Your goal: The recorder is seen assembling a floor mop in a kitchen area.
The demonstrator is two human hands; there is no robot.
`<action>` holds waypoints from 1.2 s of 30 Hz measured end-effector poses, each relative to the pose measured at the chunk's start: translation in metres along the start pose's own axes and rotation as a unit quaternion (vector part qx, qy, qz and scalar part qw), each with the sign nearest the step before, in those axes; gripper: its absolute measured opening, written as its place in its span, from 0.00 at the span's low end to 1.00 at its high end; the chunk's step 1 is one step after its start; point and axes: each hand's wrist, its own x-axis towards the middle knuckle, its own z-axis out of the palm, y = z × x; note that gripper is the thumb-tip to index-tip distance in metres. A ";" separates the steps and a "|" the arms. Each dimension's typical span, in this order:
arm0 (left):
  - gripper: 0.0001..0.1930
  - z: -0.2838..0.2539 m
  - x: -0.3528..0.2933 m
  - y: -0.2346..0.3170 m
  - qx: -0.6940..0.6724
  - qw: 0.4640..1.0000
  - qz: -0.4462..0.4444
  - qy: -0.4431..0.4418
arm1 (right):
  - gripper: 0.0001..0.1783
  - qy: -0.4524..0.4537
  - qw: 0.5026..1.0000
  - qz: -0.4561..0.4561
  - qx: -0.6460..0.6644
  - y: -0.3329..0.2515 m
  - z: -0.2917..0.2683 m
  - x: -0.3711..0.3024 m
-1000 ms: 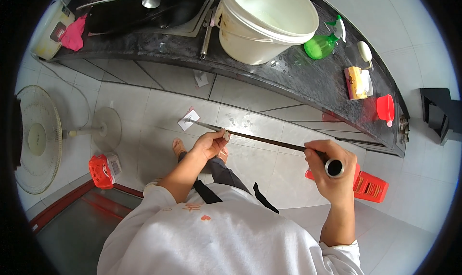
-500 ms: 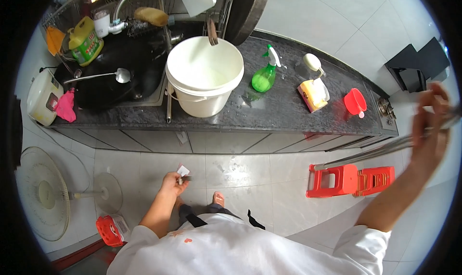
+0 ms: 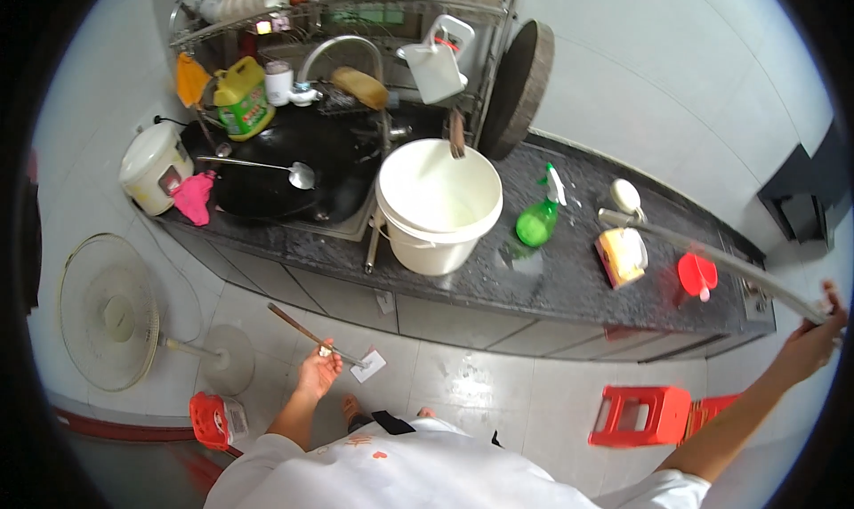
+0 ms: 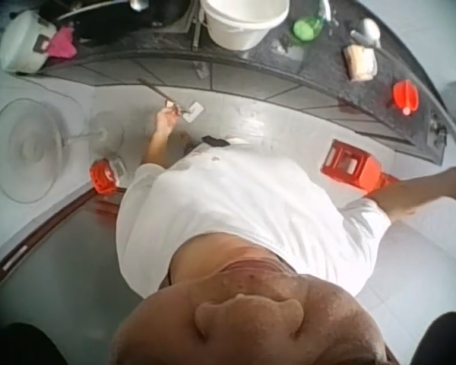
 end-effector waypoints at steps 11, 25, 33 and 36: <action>0.12 -0.009 0.002 -0.010 0.607 0.747 0.270 0.010 | 0.23 0.003 0.858 0.481 0.181 -0.040 0.088 -0.272; 0.14 0.029 0.032 0.034 0.739 0.583 0.222 -0.253 | 0.32 -0.005 0.441 0.860 0.257 -0.052 0.195 -0.434; 0.11 -0.005 0.061 0.081 0.668 0.671 0.246 -0.207 | 0.28 -0.192 0.467 0.803 0.316 -0.136 0.175 -0.460; 0.10 -0.026 0.072 0.102 0.634 0.733 0.218 -0.112 | 0.08 -0.549 0.556 0.586 0.217 -0.287 0.195 -0.437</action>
